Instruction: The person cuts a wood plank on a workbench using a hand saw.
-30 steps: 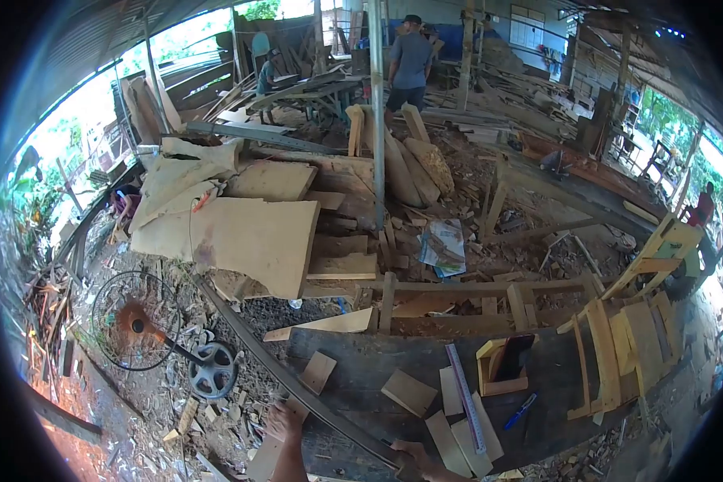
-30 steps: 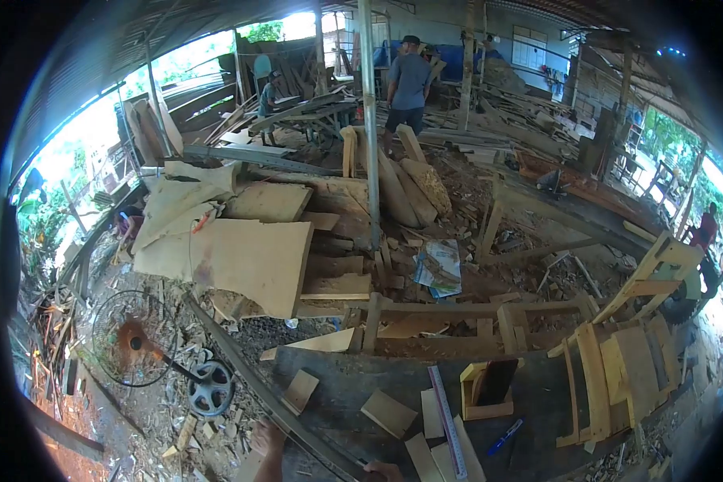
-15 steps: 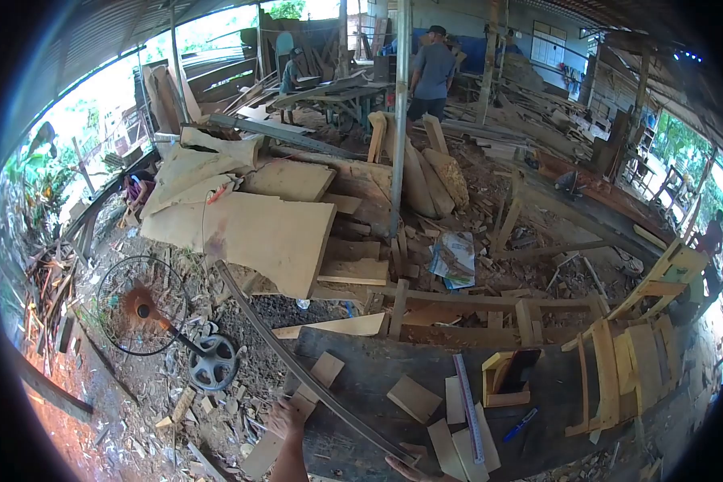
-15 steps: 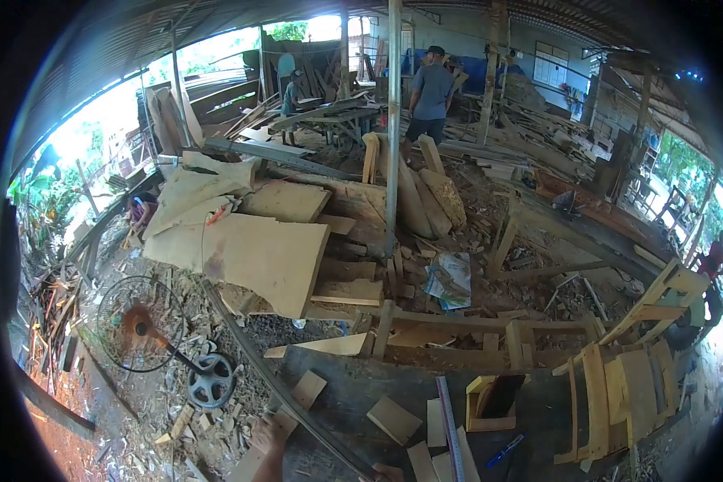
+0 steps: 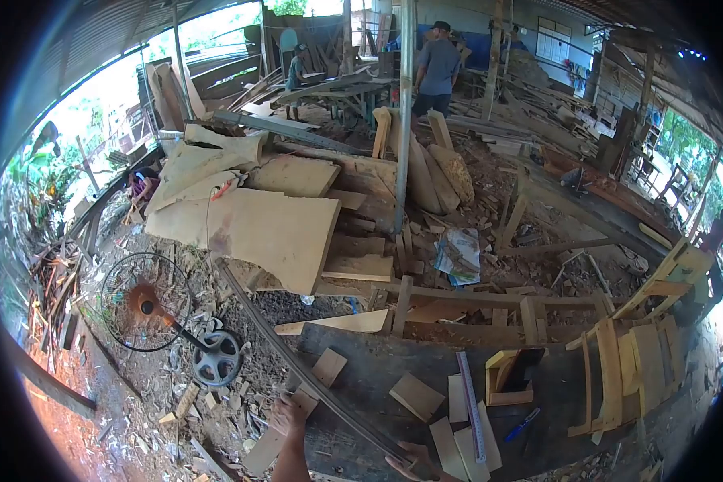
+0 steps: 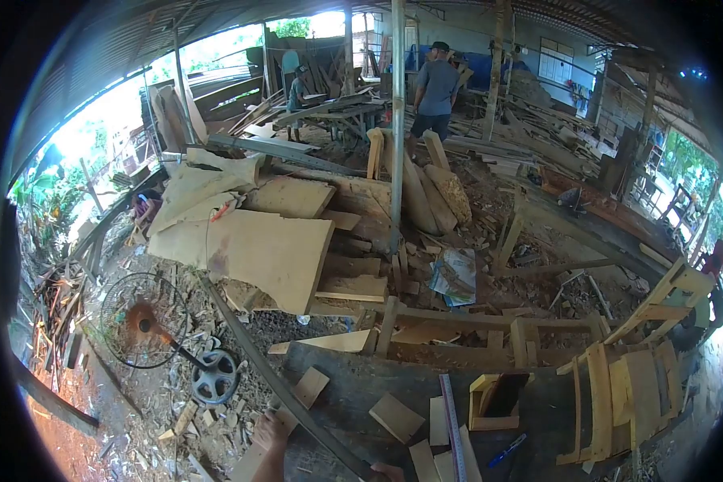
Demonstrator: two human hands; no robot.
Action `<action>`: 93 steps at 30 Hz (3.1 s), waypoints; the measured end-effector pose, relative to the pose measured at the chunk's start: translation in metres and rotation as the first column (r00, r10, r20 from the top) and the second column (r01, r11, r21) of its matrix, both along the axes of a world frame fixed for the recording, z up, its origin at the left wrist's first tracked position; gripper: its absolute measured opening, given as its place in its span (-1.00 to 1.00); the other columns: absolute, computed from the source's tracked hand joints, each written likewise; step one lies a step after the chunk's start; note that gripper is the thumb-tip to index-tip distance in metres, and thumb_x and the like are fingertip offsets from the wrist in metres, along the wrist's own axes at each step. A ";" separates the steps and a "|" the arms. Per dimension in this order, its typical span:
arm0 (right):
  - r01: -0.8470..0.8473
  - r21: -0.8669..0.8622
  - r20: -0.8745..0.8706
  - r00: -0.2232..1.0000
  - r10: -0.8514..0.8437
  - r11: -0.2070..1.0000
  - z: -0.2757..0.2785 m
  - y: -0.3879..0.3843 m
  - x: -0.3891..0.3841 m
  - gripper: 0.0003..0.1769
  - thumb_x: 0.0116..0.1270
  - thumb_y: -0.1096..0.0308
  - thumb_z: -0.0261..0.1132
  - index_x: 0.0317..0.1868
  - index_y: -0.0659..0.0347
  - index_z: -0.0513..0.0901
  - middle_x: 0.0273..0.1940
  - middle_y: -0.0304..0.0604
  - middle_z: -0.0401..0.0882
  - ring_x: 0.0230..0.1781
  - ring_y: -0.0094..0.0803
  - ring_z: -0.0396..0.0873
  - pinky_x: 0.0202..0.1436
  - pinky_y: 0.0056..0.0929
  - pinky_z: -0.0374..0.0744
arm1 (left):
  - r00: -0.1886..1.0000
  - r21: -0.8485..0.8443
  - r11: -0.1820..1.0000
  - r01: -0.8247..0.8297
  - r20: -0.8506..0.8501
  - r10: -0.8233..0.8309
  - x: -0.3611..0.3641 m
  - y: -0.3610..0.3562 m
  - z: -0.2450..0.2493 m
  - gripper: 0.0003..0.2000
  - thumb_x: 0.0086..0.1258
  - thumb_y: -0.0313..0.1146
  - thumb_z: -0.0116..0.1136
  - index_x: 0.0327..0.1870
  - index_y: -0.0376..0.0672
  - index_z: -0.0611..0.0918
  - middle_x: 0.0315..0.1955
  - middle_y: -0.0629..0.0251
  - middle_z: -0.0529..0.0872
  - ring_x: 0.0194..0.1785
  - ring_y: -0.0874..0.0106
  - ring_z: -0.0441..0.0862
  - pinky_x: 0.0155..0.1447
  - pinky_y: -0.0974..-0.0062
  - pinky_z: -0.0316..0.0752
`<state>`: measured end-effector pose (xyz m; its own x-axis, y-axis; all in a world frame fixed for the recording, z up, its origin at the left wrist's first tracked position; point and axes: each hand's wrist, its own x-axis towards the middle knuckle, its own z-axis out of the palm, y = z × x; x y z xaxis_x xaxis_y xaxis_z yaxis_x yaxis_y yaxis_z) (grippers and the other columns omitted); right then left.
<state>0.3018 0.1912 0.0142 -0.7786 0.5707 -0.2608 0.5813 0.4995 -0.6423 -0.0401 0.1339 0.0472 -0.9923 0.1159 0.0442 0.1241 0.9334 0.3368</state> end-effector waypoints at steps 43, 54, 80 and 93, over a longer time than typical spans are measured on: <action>0.049 -0.367 -0.168 0.979 -0.118 0.929 0.048 0.005 0.017 -0.80 0.50 0.22 0.17 -0.09 0.18 0.57 -0.05 -0.12 0.54 0.02 -0.28 0.51 0.20 -0.19 0.51 | 0.993 0.062 0.997 -0.039 0.110 0.032 -0.006 0.000 -0.001 -0.50 0.57 0.09 -0.18 -0.15 -0.09 0.75 -0.21 0.09 0.78 0.01 0.06 0.72 0.13 0.12 0.50; -0.037 -0.461 -0.552 0.795 -0.254 0.887 0.065 0.010 -0.004 -0.88 0.47 0.39 0.23 -0.27 0.20 0.53 -0.30 -0.19 0.55 -0.25 -0.36 0.55 -0.08 -0.24 0.53 | 0.996 0.013 0.998 0.055 0.064 -0.056 -0.004 -0.001 0.001 -0.64 0.52 -0.12 -0.16 -0.25 -0.08 0.68 -0.18 0.12 0.80 -0.07 0.11 0.74 0.19 -0.02 0.33; -0.252 -0.495 -0.709 0.670 -0.219 0.831 0.075 0.030 -0.030 -0.84 0.40 0.45 0.23 -0.28 0.14 0.38 -0.44 -0.21 0.44 -0.41 -0.37 0.44 -0.12 -0.25 0.51 | 0.970 0.154 0.984 0.085 -0.237 -0.046 -0.009 0.019 -0.007 -0.73 0.53 -0.15 -0.04 -0.06 -0.03 0.68 -0.16 0.15 0.72 0.06 0.14 0.58 0.28 0.12 0.23; -0.261 -0.459 -0.702 0.692 -0.167 0.849 0.075 0.037 -0.025 -0.86 0.39 0.45 0.21 -0.31 0.15 0.39 -0.43 -0.21 0.45 -0.40 -0.36 0.45 -0.12 -0.23 0.52 | 0.964 0.181 0.971 0.153 -0.246 -0.106 -0.018 0.014 -0.006 -0.77 0.49 -0.17 -0.03 -0.17 -0.04 0.66 -0.20 0.18 0.71 0.01 0.17 0.58 0.24 0.14 0.23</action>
<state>0.2771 0.2286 0.0894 -0.8634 0.4839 0.1429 -0.1602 0.0057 -0.9871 -0.0582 0.1474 0.0414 -0.9286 0.2087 0.3069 0.3365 0.8221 0.4592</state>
